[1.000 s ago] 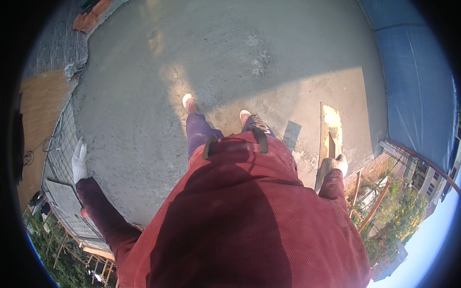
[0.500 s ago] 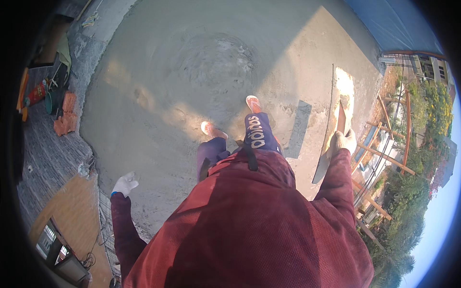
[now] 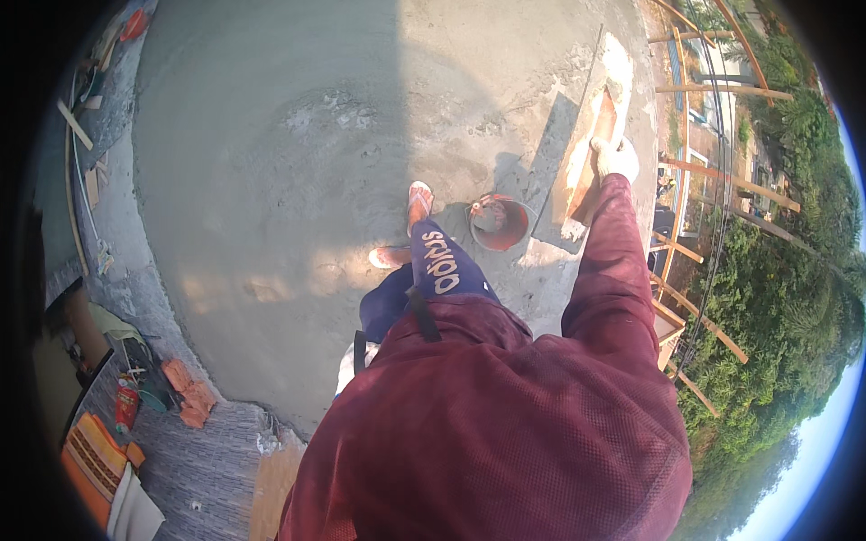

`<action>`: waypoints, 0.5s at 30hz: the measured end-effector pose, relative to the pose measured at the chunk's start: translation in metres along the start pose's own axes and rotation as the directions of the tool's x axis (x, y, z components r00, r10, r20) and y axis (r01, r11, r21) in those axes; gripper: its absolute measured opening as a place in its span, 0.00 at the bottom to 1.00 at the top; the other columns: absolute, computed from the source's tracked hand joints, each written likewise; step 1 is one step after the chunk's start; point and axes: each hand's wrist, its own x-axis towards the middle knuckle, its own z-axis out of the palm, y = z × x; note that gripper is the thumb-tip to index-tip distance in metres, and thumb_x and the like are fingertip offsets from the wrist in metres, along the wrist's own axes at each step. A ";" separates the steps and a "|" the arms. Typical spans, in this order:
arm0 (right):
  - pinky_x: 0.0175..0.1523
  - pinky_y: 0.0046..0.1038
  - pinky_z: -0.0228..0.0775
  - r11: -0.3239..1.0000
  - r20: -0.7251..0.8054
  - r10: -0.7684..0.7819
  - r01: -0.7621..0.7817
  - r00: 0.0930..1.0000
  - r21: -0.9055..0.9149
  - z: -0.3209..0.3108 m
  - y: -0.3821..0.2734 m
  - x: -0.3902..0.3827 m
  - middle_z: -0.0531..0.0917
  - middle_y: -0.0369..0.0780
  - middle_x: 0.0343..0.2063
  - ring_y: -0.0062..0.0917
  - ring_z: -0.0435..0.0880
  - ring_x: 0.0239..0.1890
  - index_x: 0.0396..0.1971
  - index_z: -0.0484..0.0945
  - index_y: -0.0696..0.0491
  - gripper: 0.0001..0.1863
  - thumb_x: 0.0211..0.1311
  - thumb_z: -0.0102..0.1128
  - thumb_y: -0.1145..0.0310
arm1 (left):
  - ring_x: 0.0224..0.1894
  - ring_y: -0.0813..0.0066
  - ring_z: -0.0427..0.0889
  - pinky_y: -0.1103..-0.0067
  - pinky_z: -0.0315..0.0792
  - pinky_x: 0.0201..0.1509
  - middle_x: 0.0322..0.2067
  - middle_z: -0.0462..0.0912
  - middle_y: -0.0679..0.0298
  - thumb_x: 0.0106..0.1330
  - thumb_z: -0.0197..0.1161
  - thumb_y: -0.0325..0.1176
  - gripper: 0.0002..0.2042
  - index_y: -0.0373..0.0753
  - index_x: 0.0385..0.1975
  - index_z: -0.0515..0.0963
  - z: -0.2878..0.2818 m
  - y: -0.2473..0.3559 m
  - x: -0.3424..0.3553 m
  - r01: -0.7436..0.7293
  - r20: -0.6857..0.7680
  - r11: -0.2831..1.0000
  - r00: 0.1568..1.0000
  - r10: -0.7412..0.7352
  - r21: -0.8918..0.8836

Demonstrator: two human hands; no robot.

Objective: The person smooths a wet concrete surface using a wooden float and a trowel. They repeatedly level the surface, fill small imperfections, and occasionally pour water from a bucket onto the concrete to aid finishing.

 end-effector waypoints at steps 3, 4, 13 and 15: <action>0.53 0.33 0.76 0.981 -0.044 0.140 -0.144 0.989 -0.126 0.019 -0.010 0.013 0.90 0.43 0.40 0.30 0.88 0.44 0.43 0.88 0.55 0.22 0.50 0.77 0.57 | 0.45 0.67 0.85 0.72 0.76 0.50 0.42 0.87 0.59 0.61 0.71 0.34 0.11 0.40 0.42 0.87 -0.011 -0.012 0.016 -0.316 0.224 0.938 0.933 0.280 0.143; 0.53 0.34 0.76 0.965 -0.059 0.191 -0.199 0.980 -0.171 0.028 -0.012 0.015 0.90 0.43 0.40 0.31 0.88 0.43 0.42 0.89 0.54 0.22 0.51 0.76 0.56 | 0.46 0.71 0.84 0.73 0.76 0.51 0.43 0.87 0.61 0.64 0.70 0.35 0.12 0.40 0.45 0.87 -0.022 0.016 0.003 -0.100 0.438 0.994 0.892 0.110 -0.046; 0.46 0.35 0.78 0.932 -0.099 0.361 -0.357 0.927 0.060 0.220 0.069 0.039 0.89 0.46 0.34 0.34 0.87 0.35 0.37 0.87 0.61 0.23 0.53 0.71 0.54 | 0.59 0.53 0.80 0.68 0.72 0.66 0.54 0.83 0.53 0.67 0.65 0.38 0.23 0.41 0.62 0.78 -0.008 0.106 0.036 -0.479 0.262 0.664 0.876 0.405 0.574; 0.49 0.36 0.79 0.929 -0.007 0.370 -0.370 0.929 -0.010 0.276 0.051 0.034 0.88 0.48 0.40 0.37 0.88 0.40 0.44 0.83 0.59 0.25 0.53 0.72 0.56 | 0.61 0.54 0.78 0.67 0.71 0.68 0.57 0.82 0.53 0.67 0.65 0.40 0.24 0.41 0.62 0.78 -0.015 0.102 0.084 -0.386 0.306 0.765 0.917 0.257 0.516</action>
